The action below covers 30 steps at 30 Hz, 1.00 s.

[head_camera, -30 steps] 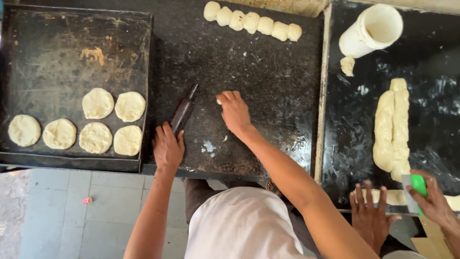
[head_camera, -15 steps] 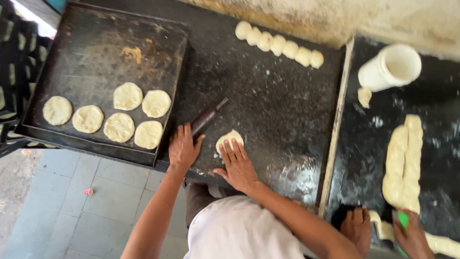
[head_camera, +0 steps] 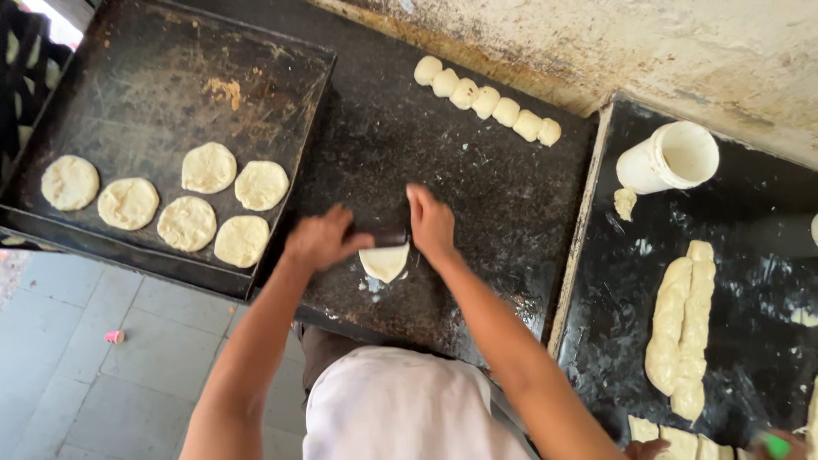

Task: The person prepares rounds of dough by flattening individual pieces with a rolling pin and placing them onto a metal baking tray.

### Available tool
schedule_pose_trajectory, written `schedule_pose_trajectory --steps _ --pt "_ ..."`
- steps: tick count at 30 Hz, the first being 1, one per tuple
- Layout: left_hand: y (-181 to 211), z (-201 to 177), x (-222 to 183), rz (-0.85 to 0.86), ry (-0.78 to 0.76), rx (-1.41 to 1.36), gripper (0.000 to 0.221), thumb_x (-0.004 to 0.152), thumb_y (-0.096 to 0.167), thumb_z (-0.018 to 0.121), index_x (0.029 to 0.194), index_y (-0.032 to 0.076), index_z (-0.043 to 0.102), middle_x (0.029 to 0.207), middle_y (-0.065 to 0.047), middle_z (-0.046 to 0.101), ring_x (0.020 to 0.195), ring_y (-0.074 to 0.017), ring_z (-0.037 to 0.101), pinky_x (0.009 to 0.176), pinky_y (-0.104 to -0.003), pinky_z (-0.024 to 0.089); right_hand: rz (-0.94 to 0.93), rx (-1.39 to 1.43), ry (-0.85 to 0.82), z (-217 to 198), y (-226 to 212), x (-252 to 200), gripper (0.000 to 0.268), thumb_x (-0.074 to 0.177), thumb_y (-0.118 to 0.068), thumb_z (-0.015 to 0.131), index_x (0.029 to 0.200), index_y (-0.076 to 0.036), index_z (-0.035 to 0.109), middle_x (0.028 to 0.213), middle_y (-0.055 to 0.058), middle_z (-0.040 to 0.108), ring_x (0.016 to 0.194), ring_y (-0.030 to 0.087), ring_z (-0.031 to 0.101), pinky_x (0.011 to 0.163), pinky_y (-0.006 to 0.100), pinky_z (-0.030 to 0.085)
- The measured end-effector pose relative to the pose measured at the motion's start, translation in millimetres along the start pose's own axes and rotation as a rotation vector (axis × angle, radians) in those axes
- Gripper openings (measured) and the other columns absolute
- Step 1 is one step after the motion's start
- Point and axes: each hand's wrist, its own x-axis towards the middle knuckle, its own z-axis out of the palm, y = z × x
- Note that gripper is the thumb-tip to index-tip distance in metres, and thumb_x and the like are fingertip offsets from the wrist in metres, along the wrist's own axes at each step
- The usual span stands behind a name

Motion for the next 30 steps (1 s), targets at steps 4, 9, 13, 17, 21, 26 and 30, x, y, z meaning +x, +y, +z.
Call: schedule_pose_trajectory --steps 4,9,13,17,21,26,30 --pt "4 -3 3 -0.113 -0.044 -0.063 0.076 0.085 0.070 0.064 0.121 0.003 0.061 0.113 -0.018 0.065 0.080 -0.0451 0.070 0.062 -0.054 0.059 0.006 -0.062 -0.075 -6 -4 -8 0.019 0.109 -0.024 0.059 0.122 -0.015 0.070 0.095 0.014 0.075 0.080 0.036 0.072 0.068 0.046 0.055" --pt "24 12 -73 0.222 0.219 -0.038 0.057 0.079 0.053 0.076 0.113 0.008 0.065 0.098 -0.013 0.066 0.088 -0.0349 0.071 0.076 -0.050 0.058 0.061 0.092 -0.002 -32 -27 -73 0.027 0.102 -0.021 0.061 0.128 -0.016 0.067 0.100 0.011 0.075 0.082 0.032 0.071 0.078 0.044 0.058" --pt "9 24 -92 -0.214 0.262 -0.077 0.056 0.088 0.050 0.074 0.118 0.005 0.063 0.103 -0.014 0.065 0.088 -0.0344 0.069 0.069 -0.046 0.058 -0.139 0.066 0.105 -17 -28 -72 0.040 0.099 -0.023 0.071 0.134 -0.004 0.061 0.118 0.021 0.069 0.107 0.040 0.066 0.089 0.049 0.053" --pt "0 22 -92 -0.440 0.164 0.018 0.055 0.095 0.050 0.070 0.119 0.001 0.060 0.112 -0.018 0.063 0.084 -0.0367 0.069 0.061 -0.045 0.058 -0.340 -0.147 -0.262 -11 -42 -38 0.030 0.079 -0.036 0.077 0.100 -0.019 0.064 0.098 0.009 0.073 0.096 0.034 0.070 0.080 0.048 0.051" --pt "-12 30 -95 -0.336 0.225 -0.015 0.051 0.090 0.044 0.071 0.118 0.003 0.058 0.108 -0.017 0.061 0.091 -0.0358 0.069 0.063 -0.045 0.058 0.199 0.380 -0.919 -18 -84 -6 0.020 0.088 -0.015 0.078 0.104 -0.003 0.072 0.092 0.008 0.077 0.086 0.019 0.073 0.076 0.036 0.057" --pt "-27 54 -106 -0.364 0.000 -0.145 0.037 0.090 0.034 0.070 0.121 0.015 0.063 0.114 -0.007 0.065 0.102 -0.0292 0.070 0.083 -0.045 0.059 0.317 0.619 -1.064 26 -162 55 0.019 0.090 -0.016 0.079 0.103 -0.001 0.074 0.093 0.003 0.078 0.083 0.007 0.069 0.074 0.027 0.057" --pt "-37 59 -102 -0.265 0.167 -0.192 0.057 0.092 0.036 0.070 0.134 0.001 0.054 0.122 -0.020 0.056 0.099 -0.0403 0.066 0.076 -0.048 0.059 -0.016 0.658 -0.770 118 -246 105 0.022 0.110 -0.025 0.065 0.111 -0.005 0.073 0.092 0.004 0.071 0.083 0.007 0.060 0.073 0.028 0.051"
